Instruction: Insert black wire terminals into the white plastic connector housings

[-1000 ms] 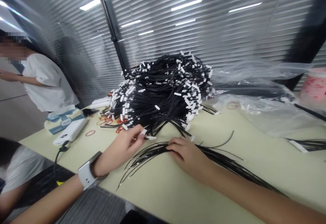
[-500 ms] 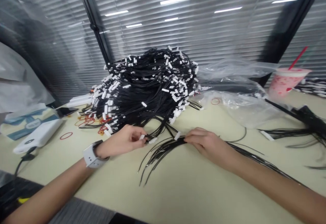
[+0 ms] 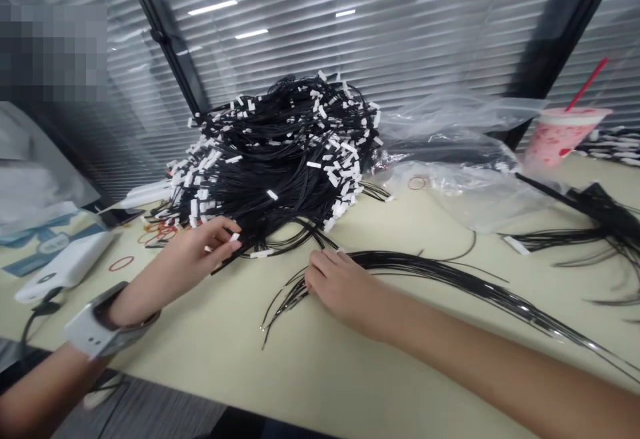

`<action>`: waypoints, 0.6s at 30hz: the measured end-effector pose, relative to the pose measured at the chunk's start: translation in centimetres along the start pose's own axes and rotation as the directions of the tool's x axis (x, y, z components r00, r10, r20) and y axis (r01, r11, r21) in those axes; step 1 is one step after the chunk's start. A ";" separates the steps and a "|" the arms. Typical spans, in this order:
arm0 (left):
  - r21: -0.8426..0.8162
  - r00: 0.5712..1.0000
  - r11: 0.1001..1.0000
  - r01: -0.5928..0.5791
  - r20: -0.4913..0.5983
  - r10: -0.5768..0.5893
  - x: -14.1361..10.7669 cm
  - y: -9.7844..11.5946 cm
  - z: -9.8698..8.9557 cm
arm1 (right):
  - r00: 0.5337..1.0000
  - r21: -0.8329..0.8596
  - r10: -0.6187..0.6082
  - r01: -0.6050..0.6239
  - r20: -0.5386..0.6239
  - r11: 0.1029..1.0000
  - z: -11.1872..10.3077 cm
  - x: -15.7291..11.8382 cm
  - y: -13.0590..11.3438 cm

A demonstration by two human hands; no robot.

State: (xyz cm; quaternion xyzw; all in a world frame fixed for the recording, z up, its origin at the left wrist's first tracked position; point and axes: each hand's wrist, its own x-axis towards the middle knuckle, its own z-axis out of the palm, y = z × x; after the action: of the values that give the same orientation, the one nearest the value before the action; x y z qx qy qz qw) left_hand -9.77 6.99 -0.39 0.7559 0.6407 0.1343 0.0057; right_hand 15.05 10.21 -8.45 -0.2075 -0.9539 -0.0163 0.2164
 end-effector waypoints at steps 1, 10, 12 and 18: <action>0.122 1.000 0.992 0.016 -0.025 -0.013 -0.1 -0.2 0.1 | 1.000 -0.006 -0.002 0.002 -0.003 1.000 -0.1 -0.1 0.0; 0.187 0.980 0.964 -0.189 0.093 0.175 -1.3 3.4 1.2 | 0.994 0.010 0.040 -0.039 -0.100 0.999 0.8 -0.6 0.1; 0.163 0.957 0.952 -0.261 0.176 0.232 -1.3 4.1 1.0 | 0.993 0.023 0.039 -0.036 -0.115 0.999 1.0 -0.6 0.2; 0.156 0.956 0.943 -0.293 0.081 0.283 1.6 4.2 1.6 | 0.990 0.026 -0.013 0.017 -0.137 1.000 0.6 -0.4 0.1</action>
State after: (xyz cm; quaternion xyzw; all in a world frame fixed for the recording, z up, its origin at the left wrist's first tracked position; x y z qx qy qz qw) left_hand -5.14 8.05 -0.90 0.8427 0.5320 0.0580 -0.0588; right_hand 15.16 10.26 -9.17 -0.1957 -0.9384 -0.0192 0.2840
